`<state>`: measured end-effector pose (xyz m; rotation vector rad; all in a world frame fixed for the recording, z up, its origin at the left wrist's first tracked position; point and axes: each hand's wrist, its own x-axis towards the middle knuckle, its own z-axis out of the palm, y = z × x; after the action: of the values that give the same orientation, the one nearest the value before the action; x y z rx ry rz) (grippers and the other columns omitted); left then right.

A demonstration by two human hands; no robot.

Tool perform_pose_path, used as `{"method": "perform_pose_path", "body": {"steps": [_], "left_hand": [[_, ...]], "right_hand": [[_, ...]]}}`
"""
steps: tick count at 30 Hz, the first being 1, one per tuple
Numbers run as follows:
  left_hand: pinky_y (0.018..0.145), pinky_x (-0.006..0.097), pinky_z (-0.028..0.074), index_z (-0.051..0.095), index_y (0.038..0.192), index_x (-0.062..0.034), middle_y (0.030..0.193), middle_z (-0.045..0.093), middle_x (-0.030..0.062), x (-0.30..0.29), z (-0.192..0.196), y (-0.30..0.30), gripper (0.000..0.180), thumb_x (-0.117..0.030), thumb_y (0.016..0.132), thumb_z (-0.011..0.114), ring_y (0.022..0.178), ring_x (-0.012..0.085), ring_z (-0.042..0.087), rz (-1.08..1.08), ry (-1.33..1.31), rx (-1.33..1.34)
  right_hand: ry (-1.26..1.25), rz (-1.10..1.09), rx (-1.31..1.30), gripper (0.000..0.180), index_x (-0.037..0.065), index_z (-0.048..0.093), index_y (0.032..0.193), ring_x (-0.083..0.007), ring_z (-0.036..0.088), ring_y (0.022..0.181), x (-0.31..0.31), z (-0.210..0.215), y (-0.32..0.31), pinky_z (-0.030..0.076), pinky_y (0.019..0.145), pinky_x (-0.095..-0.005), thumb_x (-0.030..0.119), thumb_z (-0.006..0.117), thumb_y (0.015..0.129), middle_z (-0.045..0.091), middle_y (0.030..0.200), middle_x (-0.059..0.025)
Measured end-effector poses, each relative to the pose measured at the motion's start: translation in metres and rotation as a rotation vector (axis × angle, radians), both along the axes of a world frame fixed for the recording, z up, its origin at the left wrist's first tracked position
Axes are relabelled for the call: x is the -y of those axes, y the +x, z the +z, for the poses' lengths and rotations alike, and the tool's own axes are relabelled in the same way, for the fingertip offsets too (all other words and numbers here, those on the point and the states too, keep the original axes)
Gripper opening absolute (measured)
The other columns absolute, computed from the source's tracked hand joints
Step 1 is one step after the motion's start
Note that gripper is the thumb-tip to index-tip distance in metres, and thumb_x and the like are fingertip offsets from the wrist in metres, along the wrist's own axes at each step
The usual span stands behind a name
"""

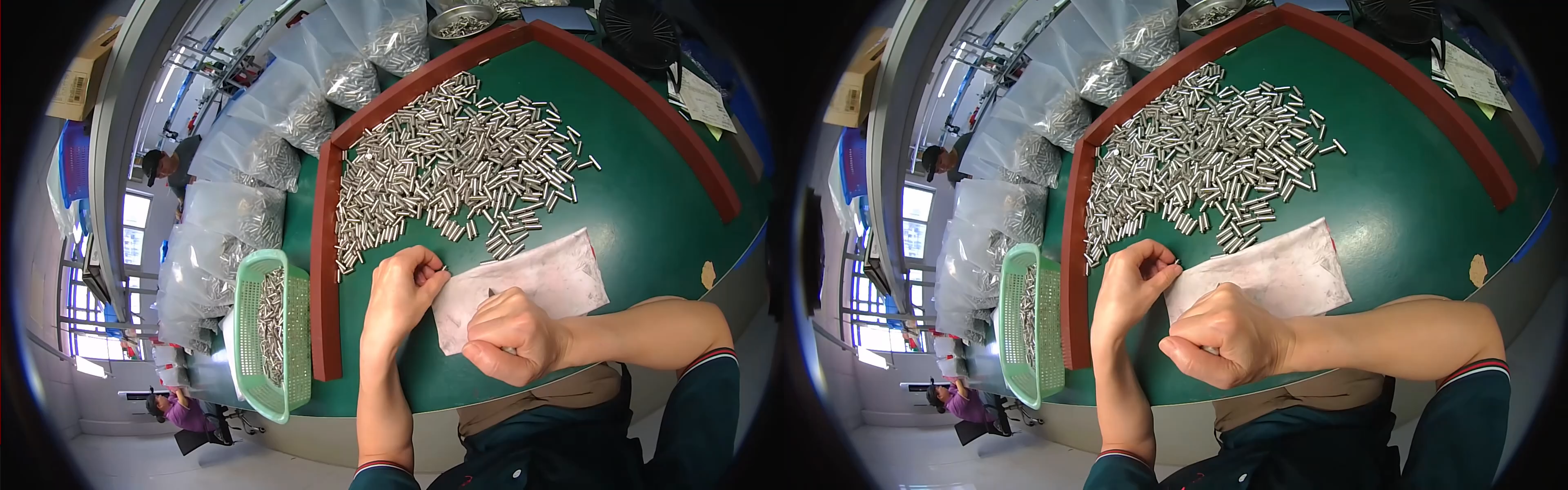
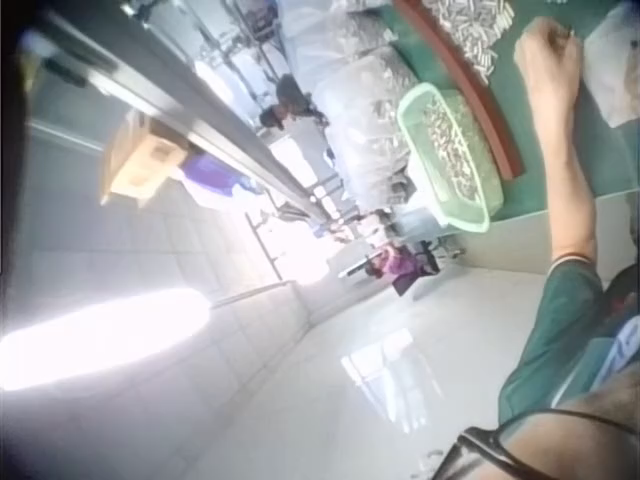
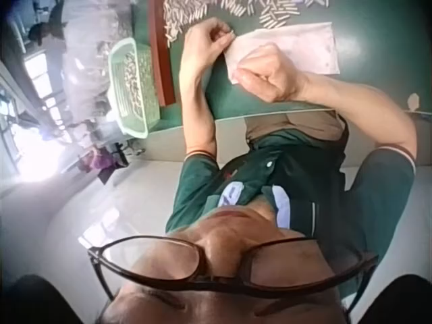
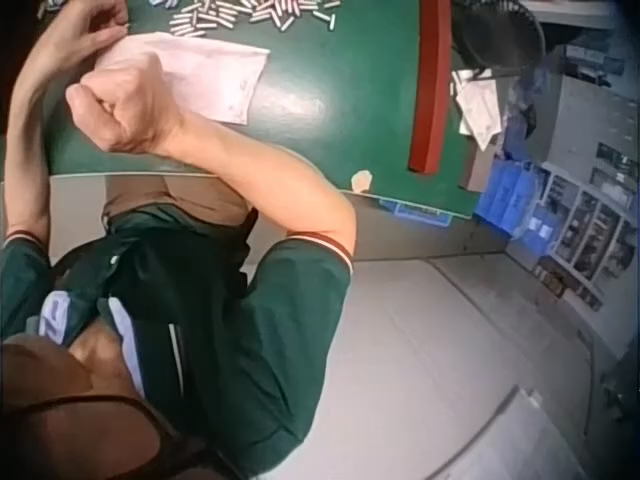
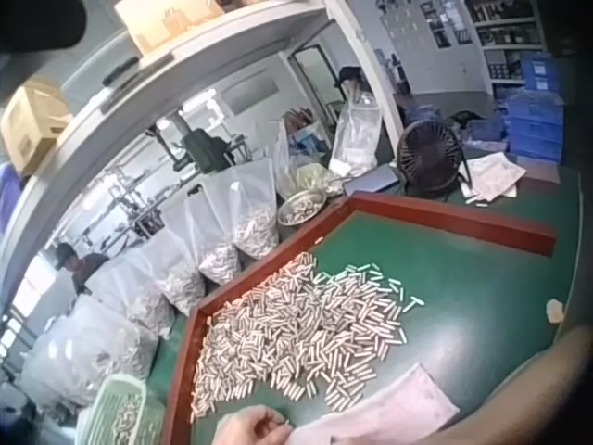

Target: Manually inspecting and sorting small metal pins at a manufacturing workbench.

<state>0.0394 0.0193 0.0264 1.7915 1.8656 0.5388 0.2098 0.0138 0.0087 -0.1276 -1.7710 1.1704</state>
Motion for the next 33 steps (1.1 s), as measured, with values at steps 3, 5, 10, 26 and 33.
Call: {"method": "perform_pose_path", "body": {"steps": [3, 5, 10, 26, 33], "left_hand": [[0.054, 0.03, 0.044, 0.055, 0.072, 0.0021, 0.063, 0.053, 0.0097, 0.0, -0.004, 0.008, 0.01, -0.002, 0.066, 0.062, 0.055, 0.0198, 0.052, -0.021, 0.118, -0.011], [0.054, 0.033, 0.043, 0.054, 0.071, 0.0017, 0.063, 0.052, 0.01, -0.001, -0.009, 0.01, 0.007, -0.002, 0.067, 0.059, 0.057, 0.0223, 0.053, -0.091, 0.21, -0.03], [0.051, 0.023, 0.04, 0.055, 0.072, 0.0002, 0.063, 0.053, 0.003, -0.004, -0.008, 0.007, 0.005, -0.002, 0.071, 0.059, 0.052, 0.011, 0.047, 0.065, 0.15, 0.25], [0.061, 0.02, 0.041, 0.055, 0.091, -0.0027, 0.081, 0.055, 0.0039, -0.01, -0.021, -0.002, 0.011, -0.007, 0.081, 0.057, 0.068, 0.0088, 0.049, 0.181, -0.213, 1.495], [0.063, 0.021, 0.042, 0.057, 0.092, -0.0006, 0.085, 0.057, 0.0051, -0.007, -0.018, 0.004, 0.012, -0.005, 0.081, 0.057, 0.068, 0.0089, 0.05, 0.201, -0.087, 1.273]], "right_hand": [[-0.008, 0.002, 0.001, 0.03, 0.004, 0.037, 0.046, -0.0254, 0.038, 0.035, 0.001, 0.0, 0.0, 0.029, 0.036, -0.0342, 0.005, 0.05, 0.072, 0.037, 0.042, -0.0085], [-0.001, -0.003, -0.001, 0.03, 0.004, 0.037, 0.046, -0.0254, 0.038, 0.035, 0.001, 0.0, 0.0, 0.029, 0.036, -0.0343, 0.005, 0.049, 0.072, 0.037, 0.042, -0.0086], [-0.012, -0.001, 0.01, 0.029, 0.004, 0.037, 0.046, -0.0253, 0.039, 0.036, 0.001, 0.0, -0.001, 0.03, 0.036, -0.0343, 0.005, 0.049, 0.072, 0.037, 0.042, -0.0088], [-0.024, 0.008, 0.004, 0.029, 0.003, 0.037, 0.046, -0.0244, 0.039, 0.036, -0.002, 0.002, 0.001, 0.03, 0.037, -0.034, 0.005, 0.048, 0.073, 0.038, 0.042, -0.009], [-0.032, -0.002, 0.02, 0.029, 0.003, 0.038, 0.047, -0.0241, 0.038, 0.036, -0.001, 0.003, 0.001, 0.03, 0.037, -0.0337, 0.005, 0.048, 0.073, 0.038, 0.042, -0.0091]]}}
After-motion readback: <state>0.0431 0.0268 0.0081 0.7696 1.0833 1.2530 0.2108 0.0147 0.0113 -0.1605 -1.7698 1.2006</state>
